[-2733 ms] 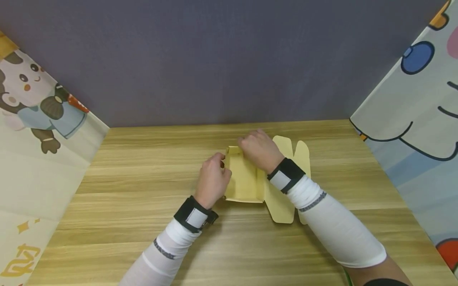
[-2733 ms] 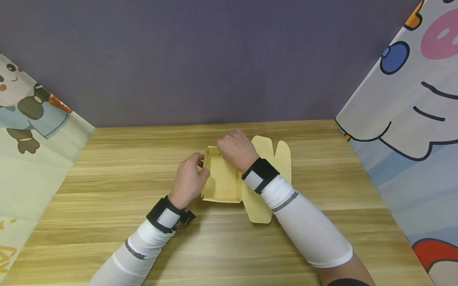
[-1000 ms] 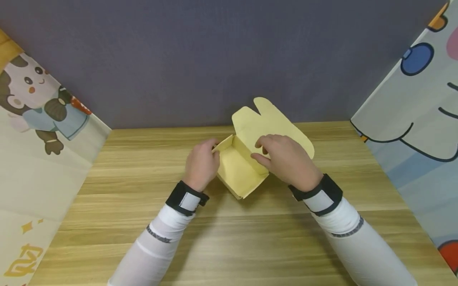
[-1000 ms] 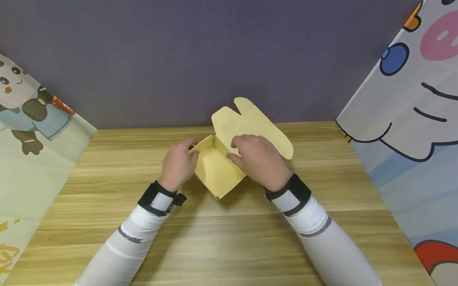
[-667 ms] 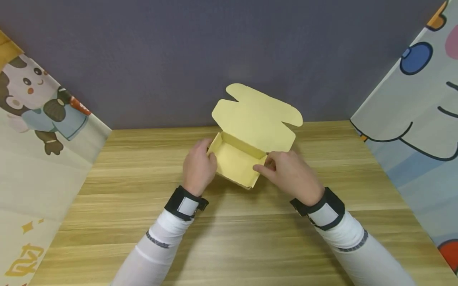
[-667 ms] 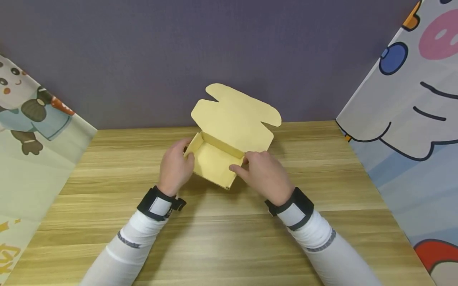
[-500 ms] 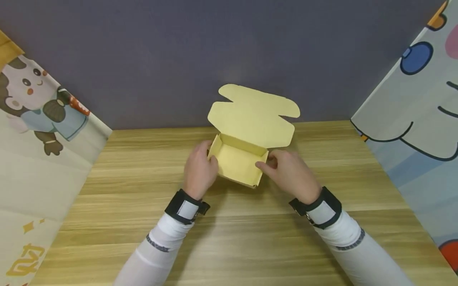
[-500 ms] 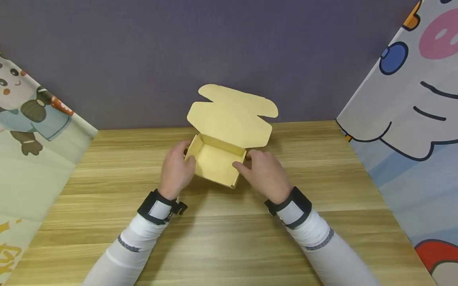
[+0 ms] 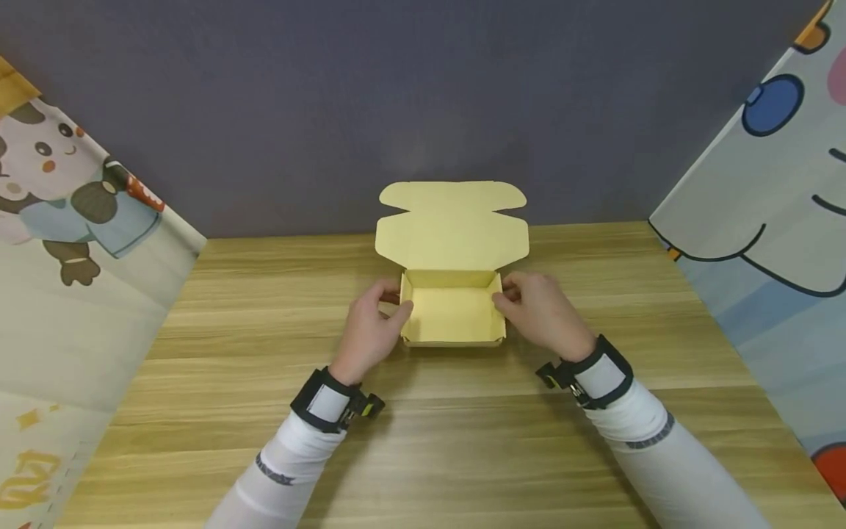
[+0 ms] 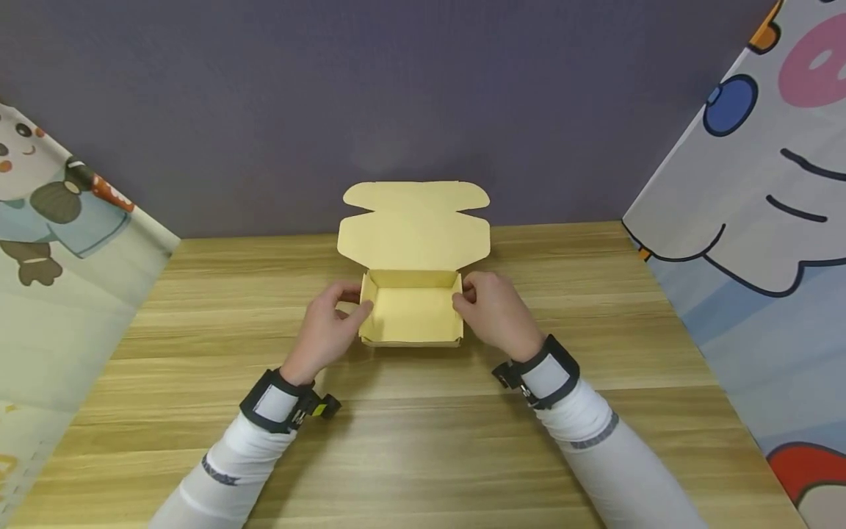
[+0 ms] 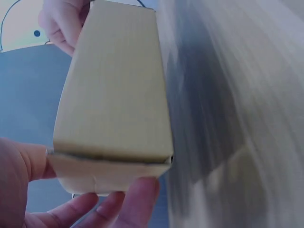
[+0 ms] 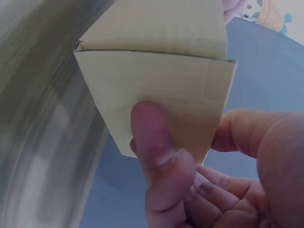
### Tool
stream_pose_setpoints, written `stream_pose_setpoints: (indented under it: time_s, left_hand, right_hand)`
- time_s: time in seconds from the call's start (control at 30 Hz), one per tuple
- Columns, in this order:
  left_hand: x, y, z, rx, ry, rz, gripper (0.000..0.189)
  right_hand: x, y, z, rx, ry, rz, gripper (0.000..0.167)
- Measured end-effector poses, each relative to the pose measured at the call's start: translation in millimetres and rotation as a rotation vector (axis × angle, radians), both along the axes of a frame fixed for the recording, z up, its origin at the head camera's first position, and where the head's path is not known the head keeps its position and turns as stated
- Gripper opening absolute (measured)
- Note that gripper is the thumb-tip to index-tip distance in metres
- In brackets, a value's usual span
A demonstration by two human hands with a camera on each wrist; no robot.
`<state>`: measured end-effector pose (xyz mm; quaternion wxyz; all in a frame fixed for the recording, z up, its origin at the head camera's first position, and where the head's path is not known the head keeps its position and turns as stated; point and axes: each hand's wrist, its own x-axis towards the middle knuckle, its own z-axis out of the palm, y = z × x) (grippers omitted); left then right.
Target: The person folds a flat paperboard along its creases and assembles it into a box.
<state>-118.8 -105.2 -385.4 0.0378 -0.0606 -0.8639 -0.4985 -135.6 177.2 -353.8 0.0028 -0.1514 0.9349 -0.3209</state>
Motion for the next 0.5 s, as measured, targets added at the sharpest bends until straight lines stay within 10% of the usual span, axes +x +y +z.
stream_pose_setpoints:
  time_s: [0.5]
  left_hand:
    - [5.1,-15.8,-12.1,0.113,-0.235,-0.057,0.031]
  right_hand:
    - [-2.5,-1.2,-19.7,-0.006,-0.137,0.047,0.014]
